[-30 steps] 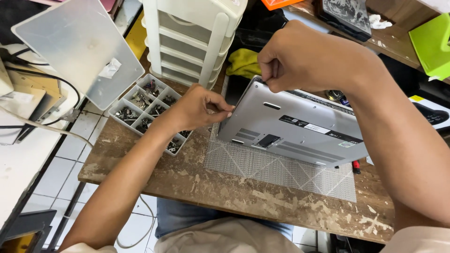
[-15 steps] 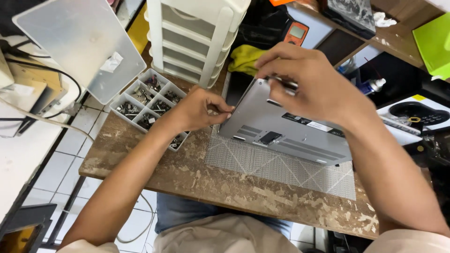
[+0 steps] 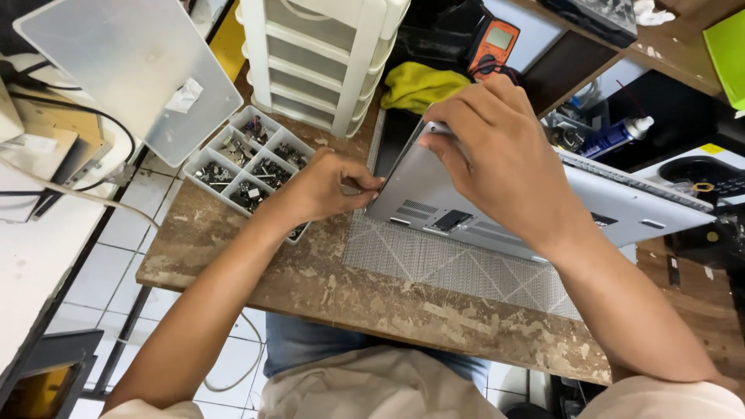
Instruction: Disassembling a laptop by removing screws from the back panel and prying the case open
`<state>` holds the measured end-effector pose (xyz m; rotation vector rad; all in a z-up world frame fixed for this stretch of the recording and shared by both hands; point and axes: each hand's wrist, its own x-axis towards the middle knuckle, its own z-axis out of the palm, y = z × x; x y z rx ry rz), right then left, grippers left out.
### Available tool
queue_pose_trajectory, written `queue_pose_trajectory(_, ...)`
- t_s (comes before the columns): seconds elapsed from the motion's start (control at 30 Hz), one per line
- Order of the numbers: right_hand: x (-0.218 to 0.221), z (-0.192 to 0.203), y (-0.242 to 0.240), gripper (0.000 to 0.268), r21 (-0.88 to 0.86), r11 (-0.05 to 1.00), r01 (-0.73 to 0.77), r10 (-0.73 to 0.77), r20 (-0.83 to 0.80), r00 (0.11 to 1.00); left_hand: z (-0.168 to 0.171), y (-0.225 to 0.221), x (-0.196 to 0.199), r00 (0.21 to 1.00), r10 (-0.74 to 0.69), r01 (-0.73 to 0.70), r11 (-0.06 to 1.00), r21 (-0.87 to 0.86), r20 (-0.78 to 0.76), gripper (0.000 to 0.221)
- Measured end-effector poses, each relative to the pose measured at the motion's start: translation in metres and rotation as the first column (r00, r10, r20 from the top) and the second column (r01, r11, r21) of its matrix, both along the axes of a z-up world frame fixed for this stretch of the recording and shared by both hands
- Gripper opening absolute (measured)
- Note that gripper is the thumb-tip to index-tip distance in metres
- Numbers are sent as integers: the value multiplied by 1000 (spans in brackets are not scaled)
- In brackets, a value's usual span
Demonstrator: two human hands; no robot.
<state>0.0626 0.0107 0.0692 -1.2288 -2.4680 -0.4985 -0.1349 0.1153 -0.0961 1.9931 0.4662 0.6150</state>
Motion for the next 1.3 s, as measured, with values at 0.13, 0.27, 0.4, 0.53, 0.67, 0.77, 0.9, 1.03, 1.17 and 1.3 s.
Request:
queue_pose_trajectory(0.13, -7, 4, -5, 17, -130, 991, 39, -44, -34, 998, -6, 2, 1, 1000, -3, 2, 998, 61, 10, 16)
queue_pose_trajectory(0.27, -10, 7, -11, 19, -183, 981, 59, -57, 18, 998, -7, -1, 2, 970, 32, -30, 999, 12, -240, 28)
queue_pose_trajectory(0.4, -8, 6, -10, 19, -198, 979, 50, -44, 36, 998, 3, -7, 5, 962, 29, -29, 1000, 5, -273, 26)
queue_pose_trajectory(0.53, -5, 7, -4, 17, -173, 984, 51, -49, 15, 999, 13, -10, 4, 904, -4, -41, 995, -96, -428, 23)
queue_pose_trajectory(0.67, 0, 6, 0, 13, -160, 986, 35, -41, -33, 999, 7, -6, 7, 914, -37, 27, 999, -30, -404, 21)
queue_pose_trajectory(0.77, 2, 2, 3, 16, -146, 989, 20, -31, -76, 997, 19, -8, 8, 860, -30, 12, 999, -40, -509, 29)
queue_pose_trajectory(0.9, 0, 4, 3, 17, -174, 985, 11, -30, -111, 993, 19, -8, 8, 883, -29, 35, 999, 5, -468, 29)
queue_pose_trajectory(1.03, 3, 3, 4, 14, -196, 981, 13, -32, -96, 995, 33, -16, 9, 803, -37, 33, 999, -18, -595, 37)
queue_pose_trajectory(1.17, 6, 2, 8, 11, -169, 983, -72, 53, -115, 992, 20, -12, 12, 812, -23, 81, 994, 74, -583, 37)
queue_pose_trajectory(1.3, 9, -1, 12, 15, -142, 983, -114, 93, -142, 986, 16, -10, 9, 851, -35, 99, 991, 95, -524, 46)
